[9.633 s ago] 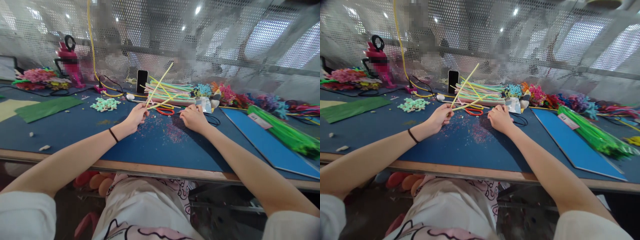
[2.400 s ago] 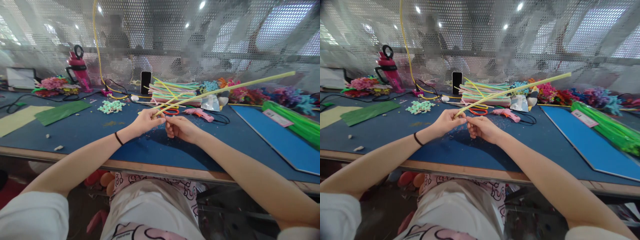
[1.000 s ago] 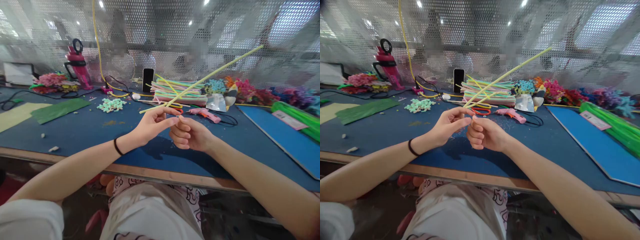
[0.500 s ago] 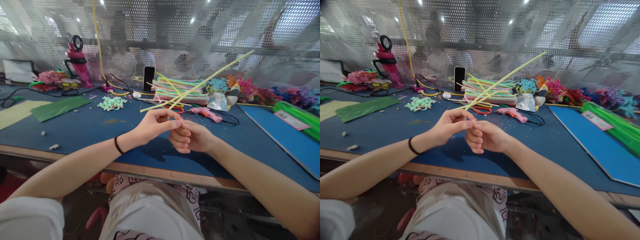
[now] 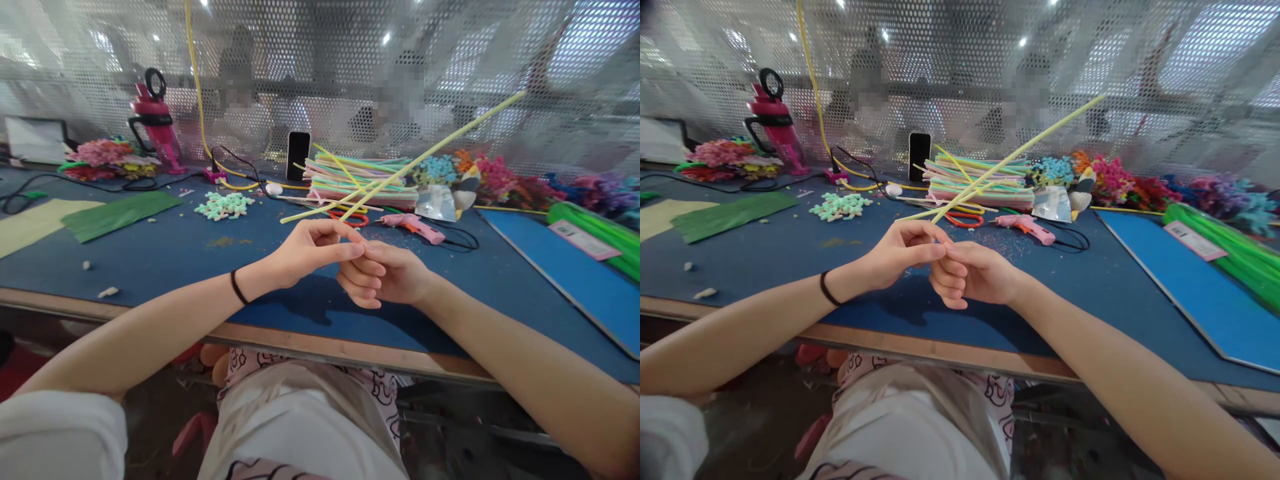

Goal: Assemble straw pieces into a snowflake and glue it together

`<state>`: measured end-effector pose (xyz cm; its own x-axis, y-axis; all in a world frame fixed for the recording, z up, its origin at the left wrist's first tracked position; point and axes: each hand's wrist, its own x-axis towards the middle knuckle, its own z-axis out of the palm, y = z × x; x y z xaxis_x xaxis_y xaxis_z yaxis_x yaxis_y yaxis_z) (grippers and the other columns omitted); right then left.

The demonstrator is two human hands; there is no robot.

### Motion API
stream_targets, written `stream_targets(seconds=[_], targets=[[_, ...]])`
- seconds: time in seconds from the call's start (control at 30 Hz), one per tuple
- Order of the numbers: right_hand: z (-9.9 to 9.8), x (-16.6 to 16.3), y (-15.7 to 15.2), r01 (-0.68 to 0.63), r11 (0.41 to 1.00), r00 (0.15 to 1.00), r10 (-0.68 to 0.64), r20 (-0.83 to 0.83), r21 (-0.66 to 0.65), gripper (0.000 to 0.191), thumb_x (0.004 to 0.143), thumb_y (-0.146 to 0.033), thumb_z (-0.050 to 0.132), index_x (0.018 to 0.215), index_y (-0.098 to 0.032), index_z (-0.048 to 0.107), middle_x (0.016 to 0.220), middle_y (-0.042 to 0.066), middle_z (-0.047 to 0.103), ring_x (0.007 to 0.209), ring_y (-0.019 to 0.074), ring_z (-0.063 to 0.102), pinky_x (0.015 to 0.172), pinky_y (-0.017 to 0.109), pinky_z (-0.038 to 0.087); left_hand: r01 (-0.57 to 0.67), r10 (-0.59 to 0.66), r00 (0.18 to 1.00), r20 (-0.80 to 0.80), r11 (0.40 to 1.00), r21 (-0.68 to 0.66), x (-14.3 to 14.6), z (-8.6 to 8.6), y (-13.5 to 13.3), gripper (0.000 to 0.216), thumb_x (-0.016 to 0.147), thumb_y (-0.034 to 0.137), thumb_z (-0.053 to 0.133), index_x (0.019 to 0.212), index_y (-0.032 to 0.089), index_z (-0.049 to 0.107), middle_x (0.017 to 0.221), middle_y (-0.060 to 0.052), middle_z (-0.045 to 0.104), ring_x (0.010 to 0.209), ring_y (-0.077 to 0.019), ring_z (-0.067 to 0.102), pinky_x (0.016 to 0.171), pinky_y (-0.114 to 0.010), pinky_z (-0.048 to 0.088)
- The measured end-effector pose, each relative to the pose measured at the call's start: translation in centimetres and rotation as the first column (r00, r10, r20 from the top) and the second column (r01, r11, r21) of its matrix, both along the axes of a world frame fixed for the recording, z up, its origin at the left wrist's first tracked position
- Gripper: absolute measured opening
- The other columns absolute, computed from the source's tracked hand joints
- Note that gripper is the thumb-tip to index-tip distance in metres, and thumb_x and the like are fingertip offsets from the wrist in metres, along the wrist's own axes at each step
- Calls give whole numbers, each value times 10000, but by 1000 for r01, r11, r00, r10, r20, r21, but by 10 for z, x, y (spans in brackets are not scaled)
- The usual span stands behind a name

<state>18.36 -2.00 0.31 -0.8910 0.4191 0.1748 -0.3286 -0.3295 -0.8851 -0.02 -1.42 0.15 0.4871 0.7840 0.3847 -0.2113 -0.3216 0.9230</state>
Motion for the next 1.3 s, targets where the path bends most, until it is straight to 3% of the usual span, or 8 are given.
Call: stream_targets(seconds=[0.17,0.43,0.63,0.77,0.93,1.13,1.3], targets=[[-1,0,0,57,998,998,-58,12,35,462,1002,-366,541,597,-165,449,562,-18,396,531,119,458,433,205,437,23,-23,1000,13,998,-51,0,0,0,337,720,458,855,861,174,739,641,21,551,577,-93,499,506,-229,369],[-5,1,3,70,996,997,-72,22,58,426,988,-343,576,620,-154,475,581,-15,427,542,120,484,442,214,440,82,-84,996,-9,988,-132,-3,1,3,292,739,408,845,846,168,718,552,66,444,478,-39,303,451,-210,201],[-6,1,3,121,992,990,-124,66,44,405,991,-327,568,634,-146,508,590,-10,452,528,116,479,455,221,426,81,-81,997,11,980,-183,-1,1,6,300,696,370,845,752,157,641,660,28,574,476,-31,344,436,-206,205],[-5,0,4,137,990,986,-138,93,18,412,998,-338,549,633,-150,512,592,-8,452,527,121,474,454,227,419,46,-45,999,11,980,-194,1,1,7,299,667,347,837,712,157,611,636,32,561,466,-32,350,436,-208,216],[-6,2,5,76,997,994,-76,83,6,420,996,-331,528,616,-153,507,565,-9,417,536,132,465,456,229,422,49,-49,999,6,983,-176,1,0,6,300,684,342,839,724,156,608,613,41,556,476,-36,371,454,-204,245],[-6,4,7,-96,994,992,100,74,-52,489,990,-401,517,565,-168,449,546,-1,372,576,161,486,468,253,454,110,-103,993,61,987,-117,2,-1,6,320,697,326,865,703,142,602,740,3,670,578,-44,498,586,-201,411],[-7,5,7,-147,986,987,151,54,-81,488,991,-398,505,563,-181,416,559,3,366,595,169,488,480,263,461,117,-112,992,49,986,-117,1,1,3,355,679,345,888,690,141,598,760,-7,688,636,-64,543,641,-217,447]])
